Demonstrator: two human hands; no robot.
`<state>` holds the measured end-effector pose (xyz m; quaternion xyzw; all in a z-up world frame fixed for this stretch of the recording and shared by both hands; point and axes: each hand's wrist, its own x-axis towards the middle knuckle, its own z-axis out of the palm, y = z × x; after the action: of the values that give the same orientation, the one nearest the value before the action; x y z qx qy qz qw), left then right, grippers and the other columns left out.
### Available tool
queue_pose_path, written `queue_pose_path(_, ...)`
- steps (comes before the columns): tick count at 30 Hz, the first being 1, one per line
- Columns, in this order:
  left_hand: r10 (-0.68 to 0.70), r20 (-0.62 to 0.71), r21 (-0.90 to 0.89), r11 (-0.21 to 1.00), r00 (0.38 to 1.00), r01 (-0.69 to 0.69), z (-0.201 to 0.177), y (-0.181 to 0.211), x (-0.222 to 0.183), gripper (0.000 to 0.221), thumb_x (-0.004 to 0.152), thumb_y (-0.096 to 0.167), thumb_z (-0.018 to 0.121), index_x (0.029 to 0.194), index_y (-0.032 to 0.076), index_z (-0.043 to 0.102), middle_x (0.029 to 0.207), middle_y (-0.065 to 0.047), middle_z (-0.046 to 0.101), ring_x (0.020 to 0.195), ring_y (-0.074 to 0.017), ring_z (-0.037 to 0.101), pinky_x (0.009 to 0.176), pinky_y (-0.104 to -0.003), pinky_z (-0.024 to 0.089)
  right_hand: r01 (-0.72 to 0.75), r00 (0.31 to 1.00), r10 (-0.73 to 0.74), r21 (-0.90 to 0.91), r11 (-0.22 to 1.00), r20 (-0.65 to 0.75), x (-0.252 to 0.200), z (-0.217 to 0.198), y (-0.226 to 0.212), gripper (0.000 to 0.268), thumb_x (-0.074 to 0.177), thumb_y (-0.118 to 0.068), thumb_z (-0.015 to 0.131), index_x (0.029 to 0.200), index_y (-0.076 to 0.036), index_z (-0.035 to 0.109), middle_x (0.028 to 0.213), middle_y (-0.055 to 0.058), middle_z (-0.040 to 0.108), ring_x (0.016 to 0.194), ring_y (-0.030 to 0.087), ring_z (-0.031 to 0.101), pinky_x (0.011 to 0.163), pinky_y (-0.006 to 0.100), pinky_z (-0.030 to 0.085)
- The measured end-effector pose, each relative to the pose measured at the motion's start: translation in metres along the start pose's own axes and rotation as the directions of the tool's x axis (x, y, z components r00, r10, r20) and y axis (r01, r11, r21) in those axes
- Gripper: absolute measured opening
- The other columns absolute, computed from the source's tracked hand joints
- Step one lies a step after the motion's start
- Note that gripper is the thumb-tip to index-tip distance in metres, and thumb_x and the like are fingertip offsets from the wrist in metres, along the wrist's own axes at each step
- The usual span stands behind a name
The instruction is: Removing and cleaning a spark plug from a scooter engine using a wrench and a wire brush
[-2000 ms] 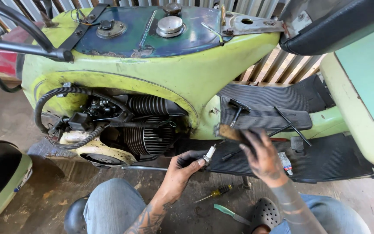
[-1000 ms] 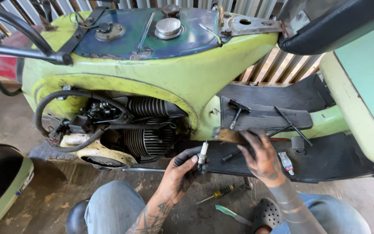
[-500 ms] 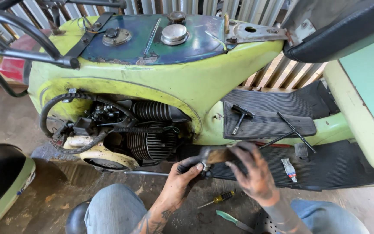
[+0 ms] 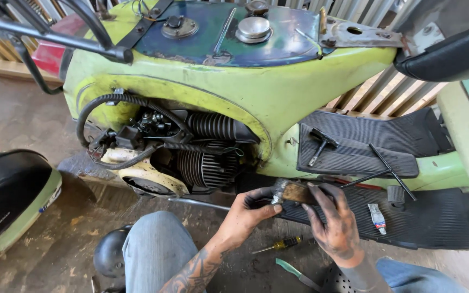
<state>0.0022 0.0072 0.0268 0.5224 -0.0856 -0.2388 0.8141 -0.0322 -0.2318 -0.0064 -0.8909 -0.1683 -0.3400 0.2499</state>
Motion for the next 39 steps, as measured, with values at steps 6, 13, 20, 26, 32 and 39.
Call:
queue_pose_path(6, 0.027, -0.006, -0.183, 0.983, 1.0, -0.028, -0.006, 0.0, 0.006, 0.041, 0.093, 0.002, 0.068, 0.133, -0.008, 0.066, 0.108, -0.011, 0.075, 0.091, -0.0127, 0.068, 0.088, -0.023, 0.055, 0.08, 0.995, -0.089, -0.207, 0.975, -0.036, 0.006, 0.0, 0.05, 0.047, 0.093, -0.011, 0.073, 0.137, -0.005, 0.056, 0.121, 0.013, 0.056, 0.076, 0.019, 0.056, 0.063, 0.028, 0.054)
queue_pose_path(13, 0.102, 0.022, 0.007, 0.995, 0.995, -0.102, -0.003, -0.013, 0.007, 0.029, 0.091, 0.005, 0.071, 0.119, -0.002, 0.07, 0.103, -0.007, 0.071, 0.091, -0.0119, 0.063, 0.086, -0.024, 0.052, 0.235, 0.971, -0.236, -0.013, 0.972, -0.047, 0.009, 0.007, 0.015, 0.05, 0.093, -0.017, 0.071, 0.136, -0.006, 0.049, 0.129, 0.016, 0.052, 0.093, 0.024, 0.062, 0.067, 0.027, 0.061)
queue_pose_path(20, 0.01, 0.008, 0.066, 0.998, 1.0, -0.01, -0.005, 0.013, -0.005, 0.038, 0.093, 0.011, 0.069, 0.127, -0.004, 0.069, 0.102, -0.007, 0.072, 0.091, -0.0103, 0.063, 0.086, -0.024, 0.052, 0.095, 0.993, -0.095, -0.006, 0.995, -0.071, 0.014, -0.01, 0.026, 0.047, 0.093, -0.017, 0.07, 0.133, 0.0, 0.052, 0.129, 0.021, 0.053, 0.094, 0.03, 0.062, 0.067, 0.035, 0.06)
queue_pose_path(26, 0.07, 0.171, 0.037, 0.996, 0.983, -0.077, -0.007, -0.012, 0.006, 0.028, 0.099, 0.014, 0.065, 0.122, -0.003, 0.068, 0.107, -0.01, 0.073, 0.098, -0.016, 0.069, 0.094, -0.029, 0.057, 0.211, 0.977, -0.212, -0.023, 0.977, -0.015, 0.002, 0.007, 0.056, 0.061, 0.096, -0.012, 0.068, 0.149, -0.013, 0.037, 0.135, 0.019, 0.05, 0.088, 0.025, 0.06, 0.062, 0.03, 0.059)
queue_pose_path(32, 0.043, 0.085, 0.012, 0.999, 0.995, -0.044, -0.01, -0.017, 0.012, 0.035, 0.097, 0.011, 0.064, 0.129, -0.004, 0.067, 0.105, -0.006, 0.07, 0.092, -0.0097, 0.061, 0.085, -0.023, 0.05, 0.241, 0.971, -0.24, 0.078, 0.967, -0.018, 0.016, -0.009, 0.004, 0.056, 0.092, -0.016, 0.069, 0.14, -0.002, 0.044, 0.138, 0.018, 0.056, 0.126, 0.033, 0.059, 0.113, 0.047, 0.053)
queue_pose_path(39, 0.066, 0.096, -0.049, 0.997, 0.993, -0.061, -0.005, -0.012, 0.009, 0.03, 0.099, 0.008, 0.062, 0.126, -0.004, 0.068, 0.104, -0.007, 0.073, 0.089, -0.0106, 0.064, 0.083, -0.024, 0.052, 0.06, 0.996, -0.053, -0.096, 0.994, 0.077, 0.002, -0.009, 0.05, 0.055, 0.093, -0.006, 0.067, 0.144, -0.003, 0.047, 0.123, 0.019, 0.059, 0.094, 0.029, 0.065, 0.081, 0.04, 0.06)
